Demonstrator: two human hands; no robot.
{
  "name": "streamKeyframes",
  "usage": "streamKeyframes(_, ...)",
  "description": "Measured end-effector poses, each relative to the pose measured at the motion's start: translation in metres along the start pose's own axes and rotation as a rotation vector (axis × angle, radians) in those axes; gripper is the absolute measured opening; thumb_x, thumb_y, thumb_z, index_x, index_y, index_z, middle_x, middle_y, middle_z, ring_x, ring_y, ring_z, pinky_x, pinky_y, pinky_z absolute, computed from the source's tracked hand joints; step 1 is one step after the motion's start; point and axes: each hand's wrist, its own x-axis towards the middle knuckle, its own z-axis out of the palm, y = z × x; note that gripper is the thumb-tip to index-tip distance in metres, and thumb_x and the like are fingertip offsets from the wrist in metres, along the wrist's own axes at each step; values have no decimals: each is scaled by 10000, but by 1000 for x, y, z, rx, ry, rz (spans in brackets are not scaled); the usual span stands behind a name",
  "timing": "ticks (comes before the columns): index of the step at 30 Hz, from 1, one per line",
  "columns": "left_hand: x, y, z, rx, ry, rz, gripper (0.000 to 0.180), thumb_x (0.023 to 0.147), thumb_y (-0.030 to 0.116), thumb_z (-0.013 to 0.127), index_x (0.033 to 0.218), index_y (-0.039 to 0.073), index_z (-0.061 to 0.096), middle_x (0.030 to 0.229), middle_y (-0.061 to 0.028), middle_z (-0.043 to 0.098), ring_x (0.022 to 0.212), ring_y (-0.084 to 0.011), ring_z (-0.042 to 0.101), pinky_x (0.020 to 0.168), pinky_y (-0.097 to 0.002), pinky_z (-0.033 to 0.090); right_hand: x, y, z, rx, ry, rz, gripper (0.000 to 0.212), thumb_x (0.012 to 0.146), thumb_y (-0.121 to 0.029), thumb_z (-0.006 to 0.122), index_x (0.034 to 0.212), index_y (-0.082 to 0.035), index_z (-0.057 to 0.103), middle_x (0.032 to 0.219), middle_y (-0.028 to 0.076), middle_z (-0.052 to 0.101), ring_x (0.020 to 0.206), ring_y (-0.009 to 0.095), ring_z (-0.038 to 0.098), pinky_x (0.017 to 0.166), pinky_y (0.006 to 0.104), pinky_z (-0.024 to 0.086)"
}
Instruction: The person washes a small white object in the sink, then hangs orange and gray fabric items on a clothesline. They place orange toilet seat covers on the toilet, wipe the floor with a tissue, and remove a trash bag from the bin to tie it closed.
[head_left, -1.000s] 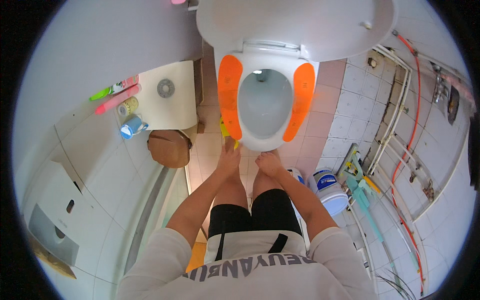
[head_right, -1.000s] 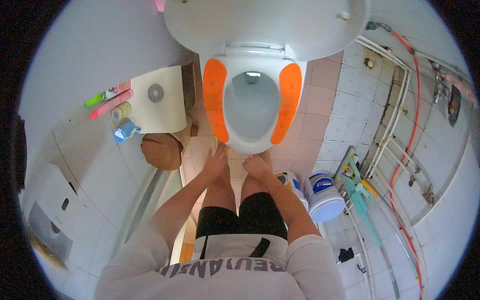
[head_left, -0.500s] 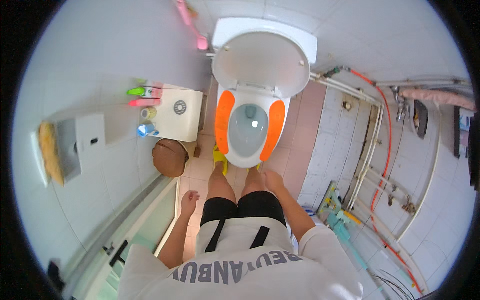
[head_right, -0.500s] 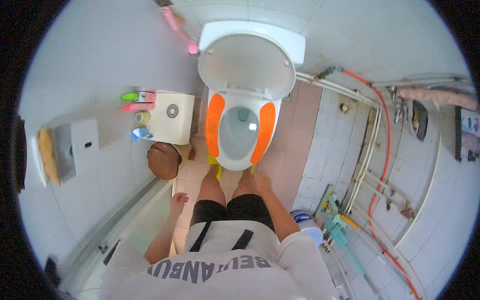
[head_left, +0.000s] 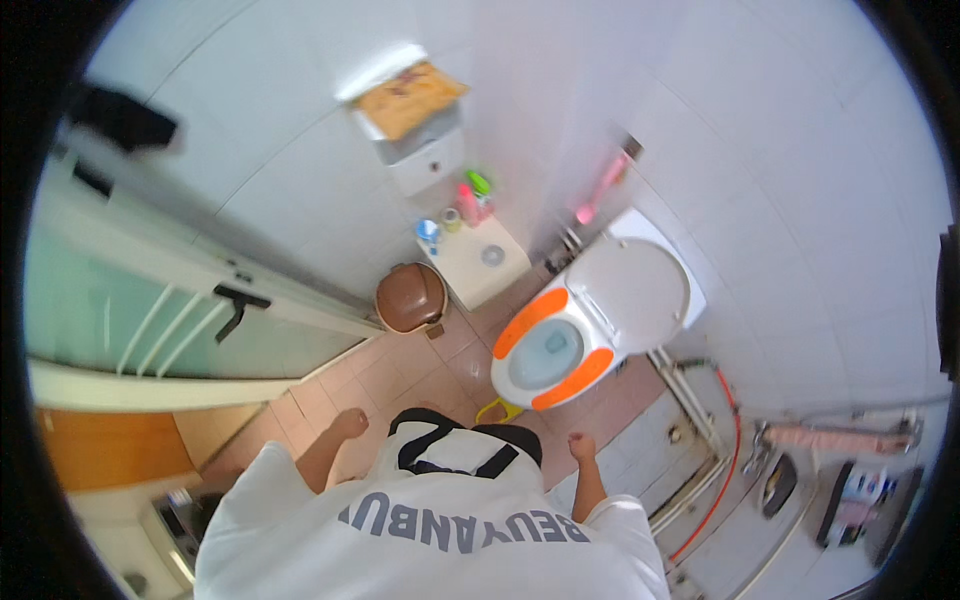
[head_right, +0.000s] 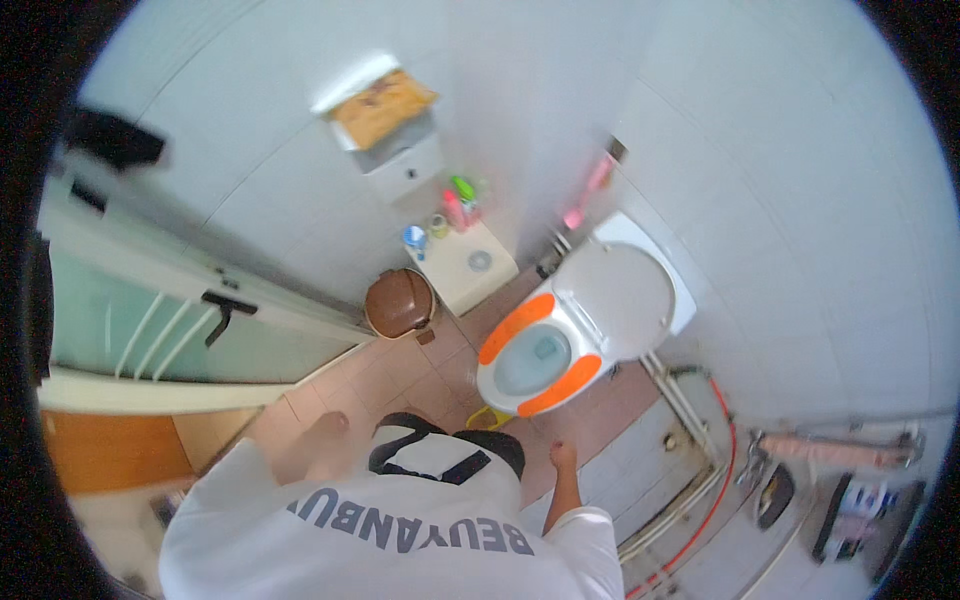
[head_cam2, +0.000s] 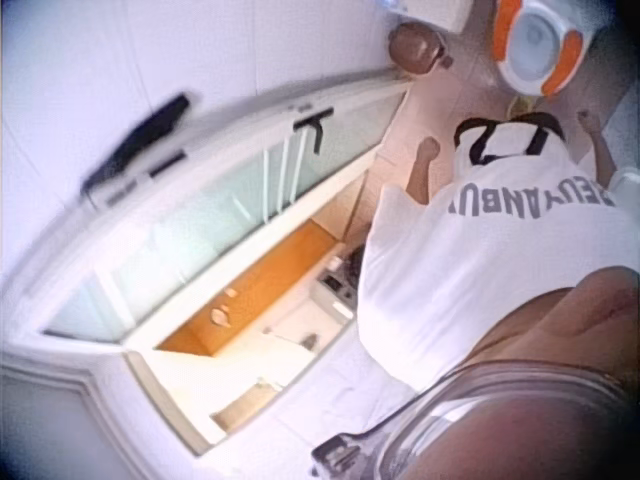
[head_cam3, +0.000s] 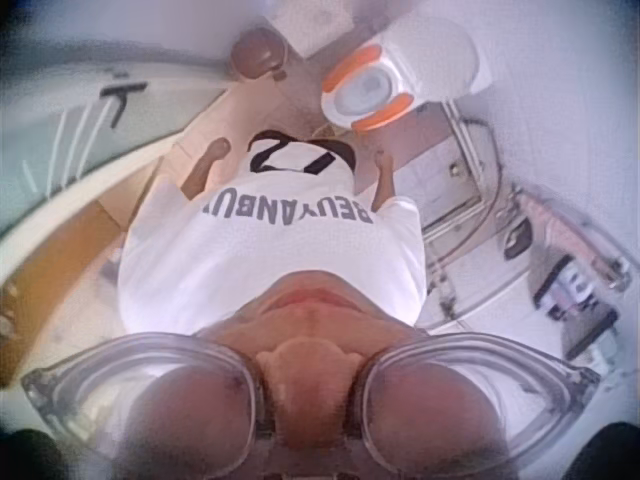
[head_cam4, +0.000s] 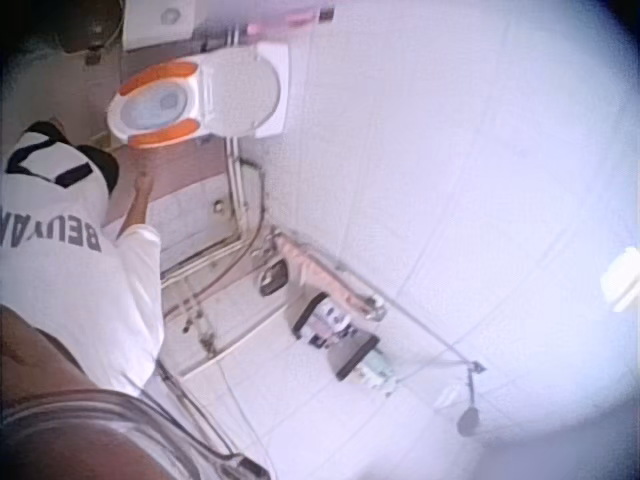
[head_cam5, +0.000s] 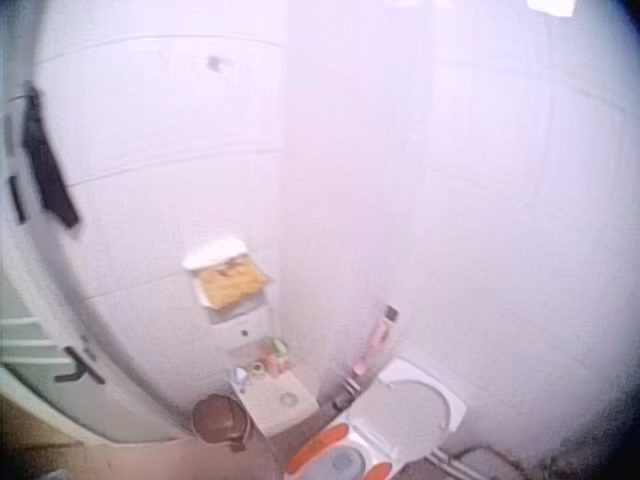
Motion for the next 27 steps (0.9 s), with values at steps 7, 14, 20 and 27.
streamKeyframes(7,-45,12,-58,-231,273,268,223,788,216,578,913,35,612,858,-204,619,827,-365,598,720,-433,481,4,-31,2,-210,-104,-234,206,730,-146,619,900,-69,706,896,182,671,869,325,644,785,392,501)
streamKeyframes(14,-189,-17,-120,-37,245,127,415,835,291,590,1141,13,550,1105,-202,572,1030,-338,546,881,-409,442,-9,-177,17,-346,-40,-688,235,771,-110,539,953,-34,668,908,227,640,886,360,623,790,429,490)
streamKeyframes(20,-233,-91,-116,-150,488,-60,436,823,291,607,1153,14,537,1128,-187,562,1039,-352,542,853,-422,457,-41,-381,-37,-361,263,-1102,278,787,-119,552,1044,-39,620,946,174,649,889,340,614,816,419,481)
streamKeyframes(27,-284,-110,-138,-317,718,-136,454,830,252,614,1195,7,501,1180,-198,533,1058,-367,531,881,-421,439,-63,-655,-122,-180,482,-1318,234,763,-102,591,992,-70,626,948,174,626,903,362,593,792,434,468)
